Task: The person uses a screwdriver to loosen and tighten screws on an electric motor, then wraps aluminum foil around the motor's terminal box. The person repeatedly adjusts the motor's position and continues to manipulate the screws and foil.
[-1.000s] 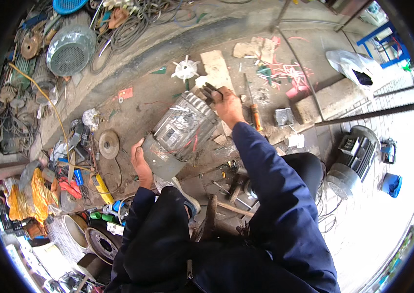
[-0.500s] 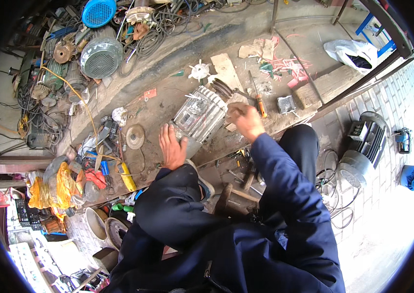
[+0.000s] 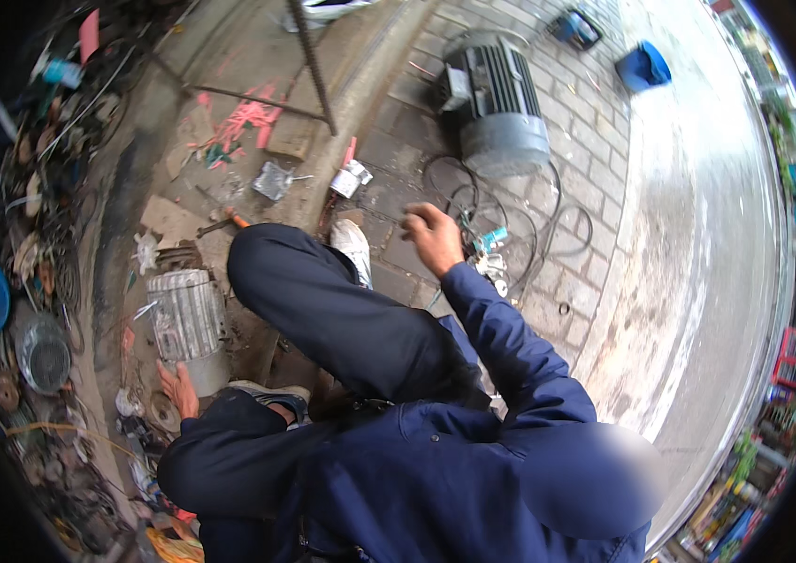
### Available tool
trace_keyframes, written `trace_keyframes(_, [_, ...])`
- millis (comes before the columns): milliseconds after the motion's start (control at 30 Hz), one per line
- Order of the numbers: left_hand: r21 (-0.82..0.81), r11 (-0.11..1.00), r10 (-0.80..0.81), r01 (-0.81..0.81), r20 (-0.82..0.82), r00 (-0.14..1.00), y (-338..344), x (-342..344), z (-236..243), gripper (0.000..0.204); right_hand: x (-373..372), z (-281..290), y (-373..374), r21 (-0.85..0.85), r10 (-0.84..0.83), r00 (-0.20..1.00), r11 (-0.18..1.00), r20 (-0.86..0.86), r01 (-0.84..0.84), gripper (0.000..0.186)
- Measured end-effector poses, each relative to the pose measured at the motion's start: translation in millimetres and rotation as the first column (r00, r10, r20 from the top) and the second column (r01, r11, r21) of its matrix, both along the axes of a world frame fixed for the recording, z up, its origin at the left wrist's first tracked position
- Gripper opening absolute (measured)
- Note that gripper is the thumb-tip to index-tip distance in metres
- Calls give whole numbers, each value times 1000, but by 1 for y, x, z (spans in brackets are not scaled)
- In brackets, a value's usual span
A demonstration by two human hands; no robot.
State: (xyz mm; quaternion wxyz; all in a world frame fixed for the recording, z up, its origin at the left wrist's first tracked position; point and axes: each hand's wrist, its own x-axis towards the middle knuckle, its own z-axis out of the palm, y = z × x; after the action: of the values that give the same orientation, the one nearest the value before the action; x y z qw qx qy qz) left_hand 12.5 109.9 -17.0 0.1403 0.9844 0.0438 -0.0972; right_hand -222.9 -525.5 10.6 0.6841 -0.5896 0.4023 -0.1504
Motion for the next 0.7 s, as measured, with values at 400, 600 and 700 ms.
trace_keyframes(400, [128,978,-186,165,179,966,52,32,-33,71,-267,-155,-77,-402,-438,549,895,-712,194,33])
trace_keyframes(600, [175,971,-186,165,107,977,65,43,-29,71,-206,-180,-93,-446,-358,585,895,-728,-8,31])
trace_keyframes(700, [209,960,-206,187,70,976,67,45,-26,71,-181,-203,-106,-329,-237,448,934,-862,-138,40])
